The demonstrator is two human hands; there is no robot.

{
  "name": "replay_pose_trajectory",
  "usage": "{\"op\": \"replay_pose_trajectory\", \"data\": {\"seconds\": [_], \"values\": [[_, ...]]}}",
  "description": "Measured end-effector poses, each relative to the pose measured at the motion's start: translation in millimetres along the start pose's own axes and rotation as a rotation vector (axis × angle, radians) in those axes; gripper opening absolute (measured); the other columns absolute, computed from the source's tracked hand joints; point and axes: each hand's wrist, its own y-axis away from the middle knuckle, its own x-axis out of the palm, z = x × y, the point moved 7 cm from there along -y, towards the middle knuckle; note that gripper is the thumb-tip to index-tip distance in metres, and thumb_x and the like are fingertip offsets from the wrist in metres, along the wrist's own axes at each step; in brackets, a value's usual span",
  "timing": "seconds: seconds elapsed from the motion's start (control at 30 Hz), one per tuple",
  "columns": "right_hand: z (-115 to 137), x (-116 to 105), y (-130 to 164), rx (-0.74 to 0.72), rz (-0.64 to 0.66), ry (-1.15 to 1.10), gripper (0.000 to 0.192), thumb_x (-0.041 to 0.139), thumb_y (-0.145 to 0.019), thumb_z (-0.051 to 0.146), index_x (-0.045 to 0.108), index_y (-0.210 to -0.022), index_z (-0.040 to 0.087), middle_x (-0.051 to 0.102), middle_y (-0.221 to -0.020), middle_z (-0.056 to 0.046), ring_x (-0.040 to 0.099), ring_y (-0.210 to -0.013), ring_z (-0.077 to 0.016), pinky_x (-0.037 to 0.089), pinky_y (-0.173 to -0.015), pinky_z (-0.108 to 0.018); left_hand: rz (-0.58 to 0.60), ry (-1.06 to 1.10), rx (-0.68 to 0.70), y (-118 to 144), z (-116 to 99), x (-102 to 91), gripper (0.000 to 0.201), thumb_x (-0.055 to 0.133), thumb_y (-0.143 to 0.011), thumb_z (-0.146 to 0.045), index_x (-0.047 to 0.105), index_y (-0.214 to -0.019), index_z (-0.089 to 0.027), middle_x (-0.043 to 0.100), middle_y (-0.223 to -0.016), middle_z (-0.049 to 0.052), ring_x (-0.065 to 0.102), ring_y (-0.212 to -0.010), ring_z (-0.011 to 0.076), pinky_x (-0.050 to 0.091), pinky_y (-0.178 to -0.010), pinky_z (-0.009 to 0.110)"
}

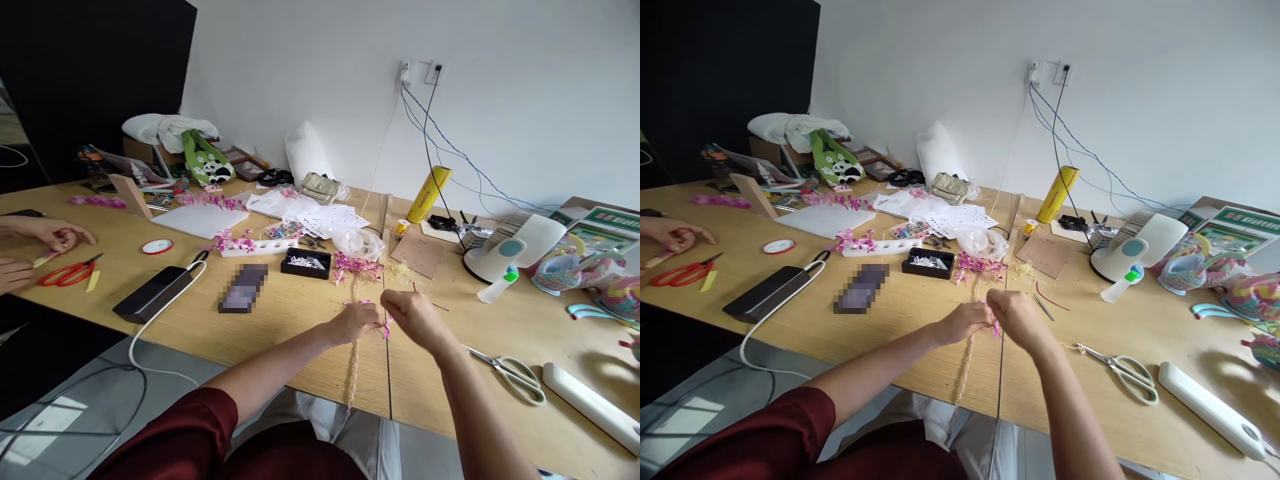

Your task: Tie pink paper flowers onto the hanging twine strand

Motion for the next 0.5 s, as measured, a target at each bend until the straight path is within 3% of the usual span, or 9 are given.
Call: {"op": "replay_pose_trajectory", "data": {"seconds": [0.1,0.23,0.33,0.5], "values": [[-41,-1,0,0.157,-0.15,-0.229,0.021,0.043,-0.08,0.03,0.051,-0.064,0.018,0.046,-0.055,0.003,0.04,-0.053,-0.0098,0.029,-0.052,-0.02,-0.086,0.116,-0.024,0,-10,-7.2,0.013,0.055,-0.078,-0.024,0.063,-0.075,-0.015,0.057,-0.072,0.004,0.054,-0.069,0.0123,0.043,-0.066,0.024],[-67,43,25,0.331,-0.261,-0.498,0.024,0.046,-0.078,0.035,0.047,-0.062,0.018,0.039,-0.053,0.005,0.035,-0.051,-0.0092,0.028,-0.049,-0.02,-0.435,0.19,-0.208,5,6,-36.2,0.013,0.058,-0.076,-0.026,0.061,-0.071,-0.014,0.052,-0.064,0.001,0.049,-0.058,0.0092,0.04,-0.058,0.022],[-56,71,46,0.399,-0.299,-0.59,0.025,0.047,-0.078,0.037,0.049,-0.063,0.017,0.035,-0.053,0.005,0.032,-0.051,-0.0089,0.026,-0.048,-0.02,-0.573,0.127,-0.265,9,21,-48.3,0.014,0.058,-0.076,-0.026,0.061,-0.068,-0.014,0.05,-0.061,0.0,0.048,-0.059,0.0096,0.04,-0.062,0.023],[-17,83,58,0.43,-0.385,-0.535,0.025,0.045,-0.08,0.035,0.051,-0.064,0.017,0.038,-0.054,0.005,0.035,-0.053,-0.0092,0.029,-0.051,-0.02,-0.6,0.081,-0.259,8,32,-44.4,0.012,0.058,-0.075,-0.025,0.062,-0.07,-0.015,0.052,-0.063,0.001,0.049,-0.061,0.0107,0.04,-0.061,0.023]]}}
